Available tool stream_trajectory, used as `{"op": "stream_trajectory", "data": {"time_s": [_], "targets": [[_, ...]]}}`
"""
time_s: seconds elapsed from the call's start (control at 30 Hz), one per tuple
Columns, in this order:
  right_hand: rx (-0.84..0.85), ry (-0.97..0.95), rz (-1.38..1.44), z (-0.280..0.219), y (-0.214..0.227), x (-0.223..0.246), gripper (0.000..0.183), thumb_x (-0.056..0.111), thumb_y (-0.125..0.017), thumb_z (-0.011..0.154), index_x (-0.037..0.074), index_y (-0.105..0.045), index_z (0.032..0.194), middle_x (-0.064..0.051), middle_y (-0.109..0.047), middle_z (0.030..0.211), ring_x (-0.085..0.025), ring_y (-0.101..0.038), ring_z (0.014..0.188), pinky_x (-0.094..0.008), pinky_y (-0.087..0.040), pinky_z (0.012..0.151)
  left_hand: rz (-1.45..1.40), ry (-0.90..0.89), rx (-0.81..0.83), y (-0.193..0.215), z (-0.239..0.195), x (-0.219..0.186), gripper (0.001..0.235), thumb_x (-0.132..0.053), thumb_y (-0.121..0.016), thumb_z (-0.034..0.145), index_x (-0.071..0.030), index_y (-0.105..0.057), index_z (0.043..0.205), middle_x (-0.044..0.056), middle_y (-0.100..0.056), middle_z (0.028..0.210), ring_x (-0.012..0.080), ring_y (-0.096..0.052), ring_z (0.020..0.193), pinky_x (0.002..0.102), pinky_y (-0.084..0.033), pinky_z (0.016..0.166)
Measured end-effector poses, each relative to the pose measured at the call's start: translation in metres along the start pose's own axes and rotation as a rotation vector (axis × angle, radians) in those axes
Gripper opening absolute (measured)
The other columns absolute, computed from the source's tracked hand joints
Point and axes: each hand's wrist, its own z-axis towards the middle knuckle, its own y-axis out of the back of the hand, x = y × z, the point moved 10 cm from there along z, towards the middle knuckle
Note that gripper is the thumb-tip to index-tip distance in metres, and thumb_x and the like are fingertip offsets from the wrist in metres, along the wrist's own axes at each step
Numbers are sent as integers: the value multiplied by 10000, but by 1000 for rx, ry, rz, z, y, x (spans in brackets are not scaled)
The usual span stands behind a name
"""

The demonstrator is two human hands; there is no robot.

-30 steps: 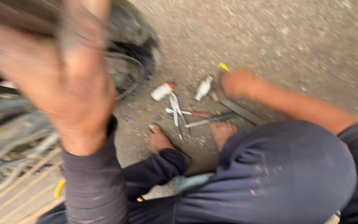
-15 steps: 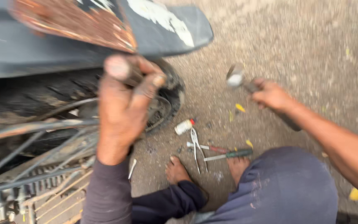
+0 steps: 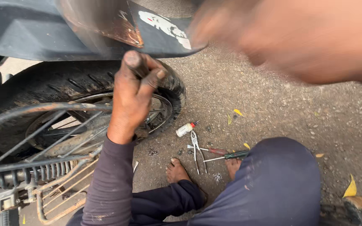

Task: The person is repairing a motorcycle tire by using a screwdriver and hammer to remove a nail. They then apply glue to the puncture area and press a patch onto the tire.

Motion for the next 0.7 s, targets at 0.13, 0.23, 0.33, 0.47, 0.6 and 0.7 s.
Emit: {"op": "stream_trajectory", "data": {"time_s": [0.13, 0.23, 0.33, 0.47, 0.6, 0.7], "targets": [[222, -125, -327, -1, -22, 8, 524, 511, -664, 918, 113, -640, 1259, -108, -699, 805, -370, -677, 660, -507, -529, 560, -10, -150, -37, 15, -2, -15, 182, -34, -578, 1009, -12, -644, 1177, 97, -708, 1088, 202, -684, 1024, 331, -551, 929], [177, -246, -169, 8, -6, 13, 540, 513, -653, 902, 156, -649, 1307, -111, -679, 703, -325, -647, 568, -503, -496, 538, -39, -105, -44, 18, -6, -12, 180, -39, -601, 1036, 14, -627, 1207, 95, -708, 1132, 193, -672, 1047, 323, -542, 941], [397, -533, -231, -2, -8, -9, 432, 572, -487, 939, 275, -698, 1171, -72, -648, 737, -246, -636, 629, -377, -518, 592, -118, 27, 8, 12, -8, -3, 104, -21, -632, 1050, 17, -667, 1141, 88, -724, 1075, 159, -668, 994, 311, -534, 943], [116, -223, -43, 39, 6, 21, 480, 536, -537, 983, 147, -672, 1229, -65, -646, 744, -213, -607, 566, -382, -456, 491, -342, 69, 0, 7, -5, -4, 121, -7, -655, 1036, -2, -567, 1118, 69, -712, 1100, 146, -691, 1066, 298, -552, 997], [-153, 23, -48, 37, 28, 40, 530, 434, -588, 1029, 7, -638, 1339, -107, -643, 782, -211, -589, 554, -377, -452, 474, -110, 61, -6, 8, -10, -6, 129, -14, -704, 1035, 4, -597, 1105, 110, -701, 1022, 181, -653, 970, 311, -531, 906], [-144, -93, -14, 19, 33, 21, 453, 395, -567, 1045, 26, -646, 1296, -119, -637, 767, -228, -585, 583, -370, -473, 515, -286, 26, -32, 11, -13, -9, 152, -15, -668, 1075, -7, -528, 1134, 108, -706, 1108, 185, -678, 1066, 318, -548, 990]]}}
